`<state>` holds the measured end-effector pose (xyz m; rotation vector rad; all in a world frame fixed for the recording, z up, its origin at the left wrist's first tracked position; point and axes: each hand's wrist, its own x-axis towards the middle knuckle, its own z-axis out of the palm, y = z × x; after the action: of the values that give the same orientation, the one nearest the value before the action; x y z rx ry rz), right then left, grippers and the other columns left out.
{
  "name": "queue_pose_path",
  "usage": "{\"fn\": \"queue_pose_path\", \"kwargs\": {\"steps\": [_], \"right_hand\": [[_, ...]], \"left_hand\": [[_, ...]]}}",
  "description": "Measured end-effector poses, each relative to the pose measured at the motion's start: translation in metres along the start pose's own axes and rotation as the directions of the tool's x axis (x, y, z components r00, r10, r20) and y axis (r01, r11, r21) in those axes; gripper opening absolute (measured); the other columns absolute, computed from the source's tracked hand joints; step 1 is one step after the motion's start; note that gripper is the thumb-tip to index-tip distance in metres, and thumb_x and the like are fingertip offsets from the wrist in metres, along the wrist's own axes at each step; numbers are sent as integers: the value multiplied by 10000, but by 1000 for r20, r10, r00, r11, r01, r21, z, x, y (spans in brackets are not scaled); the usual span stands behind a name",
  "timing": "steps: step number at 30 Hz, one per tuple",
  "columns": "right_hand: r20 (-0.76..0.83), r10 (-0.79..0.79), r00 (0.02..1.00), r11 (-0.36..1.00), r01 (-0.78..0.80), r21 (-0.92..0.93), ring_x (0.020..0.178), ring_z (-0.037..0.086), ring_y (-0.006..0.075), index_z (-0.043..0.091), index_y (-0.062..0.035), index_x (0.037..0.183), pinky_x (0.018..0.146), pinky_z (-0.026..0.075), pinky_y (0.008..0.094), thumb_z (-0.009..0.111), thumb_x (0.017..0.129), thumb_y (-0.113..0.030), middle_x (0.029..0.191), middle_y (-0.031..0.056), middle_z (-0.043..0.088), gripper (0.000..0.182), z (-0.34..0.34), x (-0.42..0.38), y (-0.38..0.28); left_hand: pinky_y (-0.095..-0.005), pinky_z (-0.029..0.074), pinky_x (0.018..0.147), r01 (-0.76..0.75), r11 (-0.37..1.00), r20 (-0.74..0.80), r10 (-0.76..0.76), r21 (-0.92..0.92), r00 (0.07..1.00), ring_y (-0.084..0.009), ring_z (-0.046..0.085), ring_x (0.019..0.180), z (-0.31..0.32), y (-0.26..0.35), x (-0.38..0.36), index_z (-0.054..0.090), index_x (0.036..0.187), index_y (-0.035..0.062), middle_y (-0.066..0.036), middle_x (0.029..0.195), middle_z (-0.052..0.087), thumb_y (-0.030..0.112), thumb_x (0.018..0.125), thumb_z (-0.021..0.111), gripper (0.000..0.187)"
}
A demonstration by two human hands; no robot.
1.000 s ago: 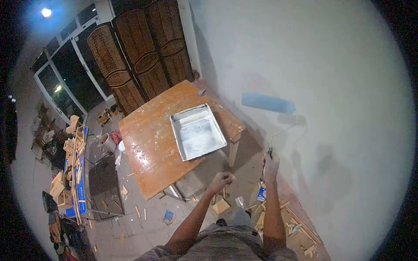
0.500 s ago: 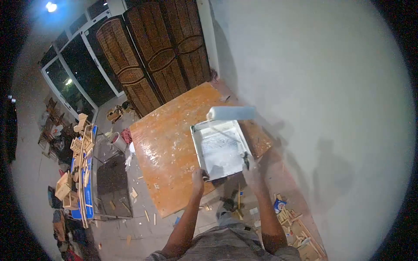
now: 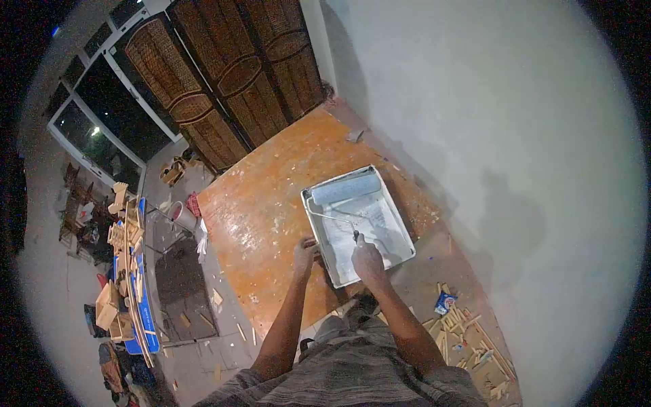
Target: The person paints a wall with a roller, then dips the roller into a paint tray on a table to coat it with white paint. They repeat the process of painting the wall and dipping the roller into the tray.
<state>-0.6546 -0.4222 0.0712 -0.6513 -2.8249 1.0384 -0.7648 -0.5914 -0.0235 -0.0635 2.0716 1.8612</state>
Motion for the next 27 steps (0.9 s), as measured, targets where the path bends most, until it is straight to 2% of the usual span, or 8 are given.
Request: {"fn": "queue_pose_path", "kwargs": {"steps": [5,8,11,15,20,23,24,27], "right_hand": [[23,47,999,994,-45,-102,767,581,400,444,83,1118,696,464,450,457,799,-114,766,272,580,376,6,13,-10],[42,31,999,988,-25,-150,790,583,391,445,83,1119,714,464,442,431,800,-118,779,274,580,377,13,19,-3],[51,12,999,983,-3,-184,807,582,388,450,82,1115,727,462,441,410,802,-123,804,281,577,376,13,28,-1],[25,-11,1000,983,15,-183,740,613,364,476,87,1016,658,502,425,415,786,-99,766,243,599,302,4,28,-12],[73,56,996,995,-49,-90,840,566,409,508,61,968,745,450,462,407,802,-135,848,276,574,275,7,35,-6],[64,50,997,996,-45,-76,834,561,418,522,56,937,745,448,467,425,808,-153,838,274,571,264,11,41,0],[61,54,997,996,-50,-69,829,560,422,526,55,929,744,447,468,433,810,-161,833,274,570,264,15,43,6],[57,-136,989,968,144,-205,835,556,425,532,55,906,754,438,473,450,821,-182,837,279,568,265,32,49,28]], "left_hand": [[-257,491,518,-50,996,124,59,-73,991,-154,572,659,-1,6,8,407,1259,55,-97,894,566,18,753,535,522],[-267,496,509,-42,996,181,28,73,983,-148,566,617,-1,23,3,351,1315,83,-75,814,563,13,758,515,585],[-276,501,507,-59,983,186,26,176,982,-139,557,586,-2,5,15,319,1333,91,-51,751,548,12,769,499,597],[-280,504,513,47,999,229,-48,8,972,-129,538,561,-5,4,15,313,1338,122,-36,750,553,17,779,502,599],[-313,519,575,152,988,268,-144,-12,953,-135,552,637,-15,5,13,339,1328,150,-30,808,574,63,802,535,568],[-325,513,590,236,954,291,-176,-187,940,-135,553,680,-15,-10,15,409,1275,135,-22,837,582,84,807,550,492],[-257,449,433,237,926,183,-188,-295,965,-129,544,557,-8,9,0,556,1069,58,-73,791,602,91,779,588,294],[-276,470,464,223,965,114,-209,-137,971,-142,553,574,-7,3,4,562,985,45,-87,785,598,103,778,584,216]]}}
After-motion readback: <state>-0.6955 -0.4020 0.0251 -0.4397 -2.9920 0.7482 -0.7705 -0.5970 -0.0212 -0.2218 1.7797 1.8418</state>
